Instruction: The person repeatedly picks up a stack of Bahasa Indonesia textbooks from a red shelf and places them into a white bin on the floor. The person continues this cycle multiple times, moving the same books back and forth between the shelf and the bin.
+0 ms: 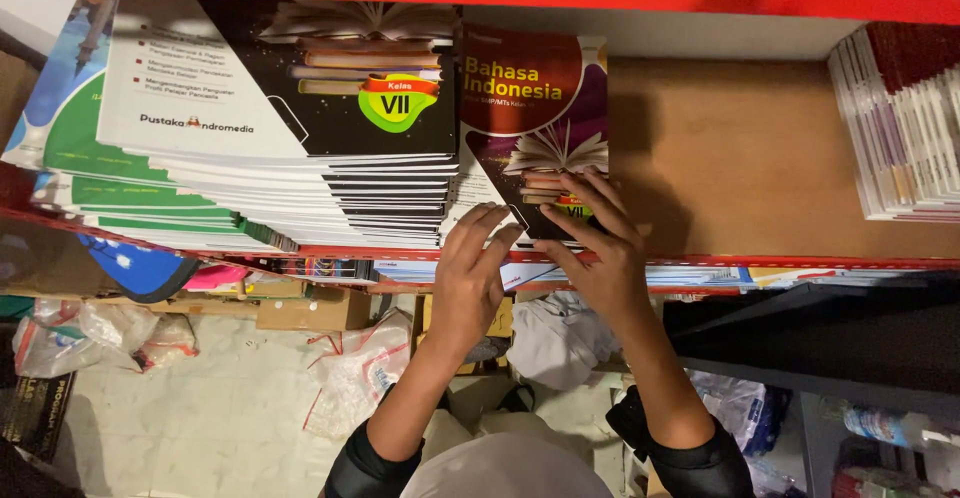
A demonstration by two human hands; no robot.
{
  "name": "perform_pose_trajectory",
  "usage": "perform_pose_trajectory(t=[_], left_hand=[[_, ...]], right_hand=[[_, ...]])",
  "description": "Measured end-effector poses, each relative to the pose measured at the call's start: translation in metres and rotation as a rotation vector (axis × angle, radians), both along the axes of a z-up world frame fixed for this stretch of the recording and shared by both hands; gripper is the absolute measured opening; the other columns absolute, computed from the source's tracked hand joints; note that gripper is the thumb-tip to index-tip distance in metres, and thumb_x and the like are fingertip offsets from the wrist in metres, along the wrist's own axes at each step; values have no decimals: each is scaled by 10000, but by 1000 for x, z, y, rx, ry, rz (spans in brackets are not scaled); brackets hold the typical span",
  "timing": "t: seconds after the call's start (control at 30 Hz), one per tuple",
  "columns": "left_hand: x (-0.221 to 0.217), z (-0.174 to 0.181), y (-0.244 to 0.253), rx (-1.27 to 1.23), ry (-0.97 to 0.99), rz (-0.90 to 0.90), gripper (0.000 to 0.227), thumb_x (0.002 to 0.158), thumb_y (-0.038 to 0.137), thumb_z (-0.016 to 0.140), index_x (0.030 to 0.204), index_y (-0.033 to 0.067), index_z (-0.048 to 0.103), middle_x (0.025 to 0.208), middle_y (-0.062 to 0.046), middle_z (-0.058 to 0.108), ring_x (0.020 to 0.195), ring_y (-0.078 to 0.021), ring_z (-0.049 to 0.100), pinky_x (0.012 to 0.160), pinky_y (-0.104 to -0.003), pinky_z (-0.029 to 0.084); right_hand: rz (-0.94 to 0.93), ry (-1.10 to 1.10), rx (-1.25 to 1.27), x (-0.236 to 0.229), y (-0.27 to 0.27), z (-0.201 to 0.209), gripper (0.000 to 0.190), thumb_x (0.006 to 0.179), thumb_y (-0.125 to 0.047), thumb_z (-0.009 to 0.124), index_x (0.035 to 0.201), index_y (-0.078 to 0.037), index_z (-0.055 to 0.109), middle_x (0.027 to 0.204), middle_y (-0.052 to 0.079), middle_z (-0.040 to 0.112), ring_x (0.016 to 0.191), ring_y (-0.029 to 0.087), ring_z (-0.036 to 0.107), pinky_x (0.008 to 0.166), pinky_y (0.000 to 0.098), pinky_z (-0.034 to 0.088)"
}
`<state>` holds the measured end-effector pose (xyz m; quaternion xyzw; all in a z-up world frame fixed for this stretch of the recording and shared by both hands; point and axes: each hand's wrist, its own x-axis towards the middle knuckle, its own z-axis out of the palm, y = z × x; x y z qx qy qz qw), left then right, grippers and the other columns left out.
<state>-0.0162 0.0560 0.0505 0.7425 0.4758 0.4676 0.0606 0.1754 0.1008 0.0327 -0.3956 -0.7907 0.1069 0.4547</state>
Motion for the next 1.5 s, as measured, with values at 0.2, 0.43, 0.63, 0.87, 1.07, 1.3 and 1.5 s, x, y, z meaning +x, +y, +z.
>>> perform_pose_trajectory(t=[0.2, 0.43, 0.63, 0.87, 1.07, 1.3, 1.5], left_hand=[[-1, -1, 7, -19, -41, -20, 423, 769, -163, 618, 1156, -17, 708, 1315, -152, 639, 1296, -367, 586, 1082, -458, 498], [0, -5, 10, -47, -37, 6, 425, 758, -188, 614, 1128, -16, 732, 1307, -147, 655, 1302, -355, 590, 1074, -436, 515], [0, -3, 9, -28, -68, 0, 394, 765, -185, 623, 1101, -18, 742, 1266, -142, 671, 1278, -334, 610, 1076, -441, 518], [-7, -3, -2, 2, -191, -127, 279, 822, -172, 611, 1038, -29, 714, 1262, -162, 677, 1319, -376, 609, 1077, -456, 520], [0, -7, -20, -11, -278, -131, 247, 844, -158, 601, 1009, -28, 732, 1251, -150, 680, 1309, -359, 619, 1090, -459, 510], [10, -36, -29, -57, -309, -124, 270, 850, -167, 595, 1017, -14, 743, 1180, -113, 697, 1114, -284, 654, 948, -381, 534], [6, -42, -23, -223, -357, -279, 338, 857, -170, 596, 1111, 9, 728, 1217, -119, 668, 1120, -286, 656, 878, -361, 549]], right_hand=[[-2, 12, -16, -1, 7, -4, 486, 788, -170, 887, 1251, -122, 746, 1483, 105, 595, 1462, 314, 495, 1219, 468, 429], [-22, 19, -15, -1, 9, -10, 489, 802, -160, 880, 1272, -143, 745, 1492, 83, 591, 1481, 302, 478, 1230, 460, 425], [-30, -5, -27, 0, 10, -13, 498, 795, -180, 882, 1272, -151, 743, 1491, 90, 588, 1475, 314, 463, 1218, 468, 413], [-24, 15, -86, 0, -2, -10, 462, 883, -162, 840, 1329, -160, 722, 1587, 108, 505, 1541, 329, 396, 1237, 457, 377], [-38, -21, -49, 11, -11, -14, 493, 912, -151, 796, 1389, -183, 677, 1684, 155, 331, 1571, 362, 326, 1251, 478, 310], [-64, 94, -137, 26, -34, -19, 711, 940, -119, 779, 1572, -126, 454, 1697, 184, 335, 1580, 374, 343, 1259, 469, 336], [-135, 101, -150, 38, -53, -29, 726, 933, -72, 767, 1574, -54, 426, 1663, 194, 397, 1571, 359, 377, 1250, 440, 350]])
